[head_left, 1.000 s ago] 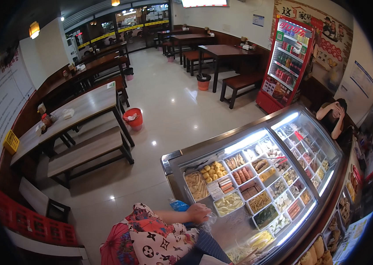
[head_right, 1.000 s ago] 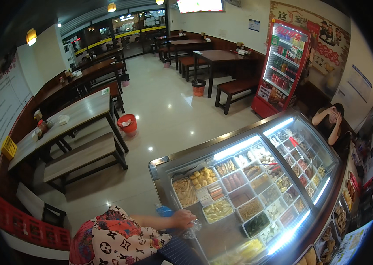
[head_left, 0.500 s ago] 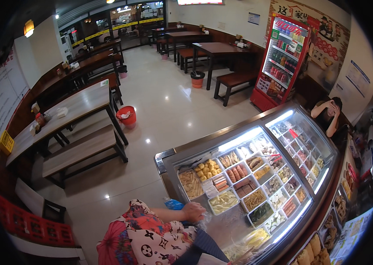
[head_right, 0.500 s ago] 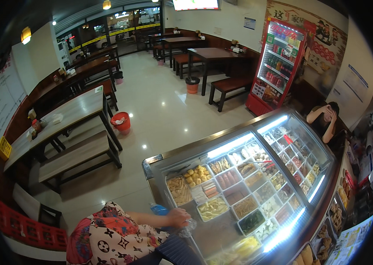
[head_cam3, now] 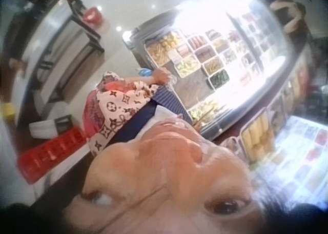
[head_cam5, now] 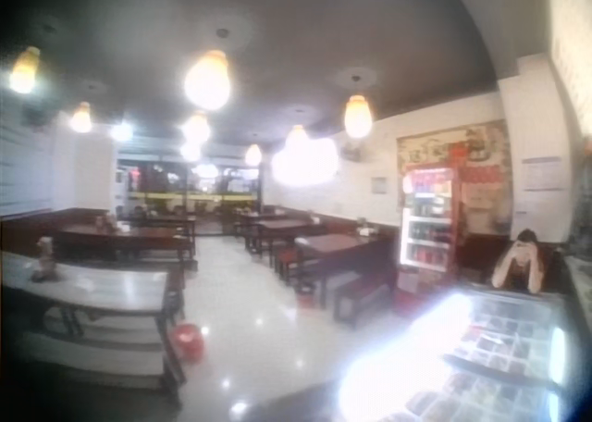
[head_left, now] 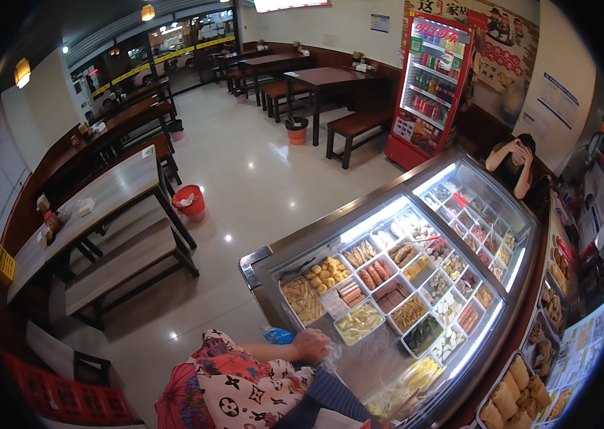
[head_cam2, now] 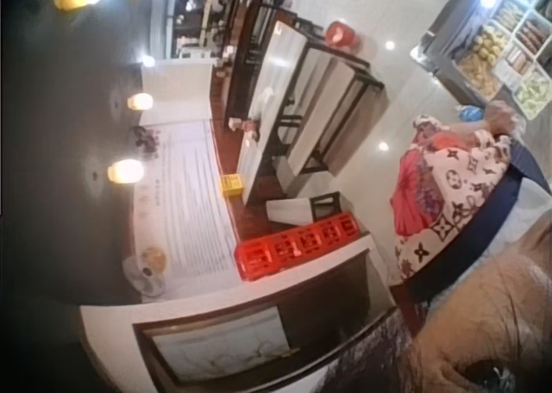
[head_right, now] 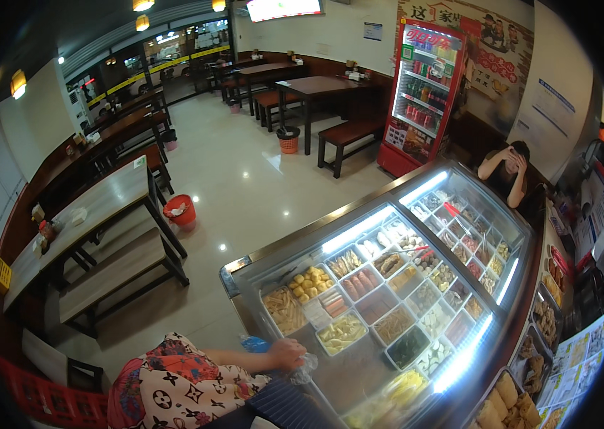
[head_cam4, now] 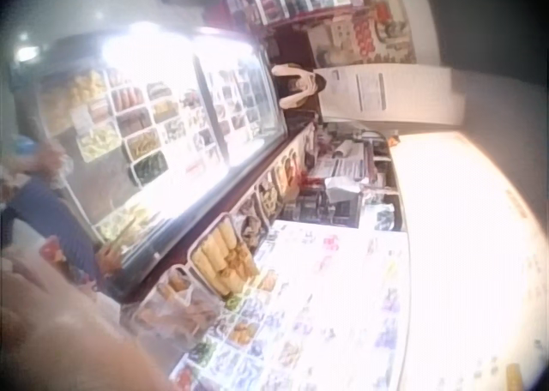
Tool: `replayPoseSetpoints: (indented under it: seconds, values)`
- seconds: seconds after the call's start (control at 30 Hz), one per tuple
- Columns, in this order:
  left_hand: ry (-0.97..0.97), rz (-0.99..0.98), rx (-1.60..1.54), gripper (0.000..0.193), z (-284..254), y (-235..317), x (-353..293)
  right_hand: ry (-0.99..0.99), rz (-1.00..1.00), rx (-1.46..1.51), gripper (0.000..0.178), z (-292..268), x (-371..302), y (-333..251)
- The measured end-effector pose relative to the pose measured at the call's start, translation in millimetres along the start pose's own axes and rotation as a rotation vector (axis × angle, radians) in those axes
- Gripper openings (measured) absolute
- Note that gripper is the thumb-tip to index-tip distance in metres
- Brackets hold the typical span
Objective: The person unpacks a bundle of disposable chopsticks and distributes them into containers on several tables in a restaurant. They walk between tables, place chopsticks in holders, and briefly inspect a refrigerated display case.
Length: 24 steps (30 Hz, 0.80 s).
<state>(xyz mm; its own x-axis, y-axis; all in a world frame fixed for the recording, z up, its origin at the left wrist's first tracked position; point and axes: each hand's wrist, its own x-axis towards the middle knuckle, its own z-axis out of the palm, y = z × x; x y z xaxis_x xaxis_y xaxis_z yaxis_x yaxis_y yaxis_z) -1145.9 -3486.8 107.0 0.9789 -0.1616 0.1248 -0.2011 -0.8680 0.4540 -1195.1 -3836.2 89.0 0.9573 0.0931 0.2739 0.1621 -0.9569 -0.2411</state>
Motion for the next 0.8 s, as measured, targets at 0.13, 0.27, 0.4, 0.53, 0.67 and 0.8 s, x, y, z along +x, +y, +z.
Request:
replayPoseSetpoints:
  seconds: [0.13, 0.27, 0.4, 0.53, 0.67, 0.8]
  values:
    - [0.01, -0.003, -0.012, 0.018, -0.7, -2.0, -3.0, 0.002, 0.011, -0.004, 0.038, 0.6, -8.8, 0.2]
    - [0.018, 0.012, -0.027, 0.018, -4.6, -0.1, 1.0, 0.03, 0.05, -0.01, 0.039, 0.8, -25.1, 2.4]
    - [0.011, 0.009, 0.003, 0.019, 3.2, 0.6, 3.2, 0.099, -0.104, -0.271, 0.04, 17.7, -61.2, 31.1]
    - [0.029, 0.007, 0.069, 0.019, 12.2, -9.0, 3.3, 0.243, 0.258, 0.122, 0.024, 12.7, -47.6, -4.5]
    - [0.016, -0.016, 0.109, 0.02, 13.0, -9.1, 0.6, 0.301, 0.307, 0.086, 0.024, -5.4, -35.9, -21.9]
    - [-0.006, 0.031, 0.127, 0.021, 13.1, -7.8, 5.3, 0.279, 0.356, 0.126, 0.024, -14.4, -40.1, -27.5]
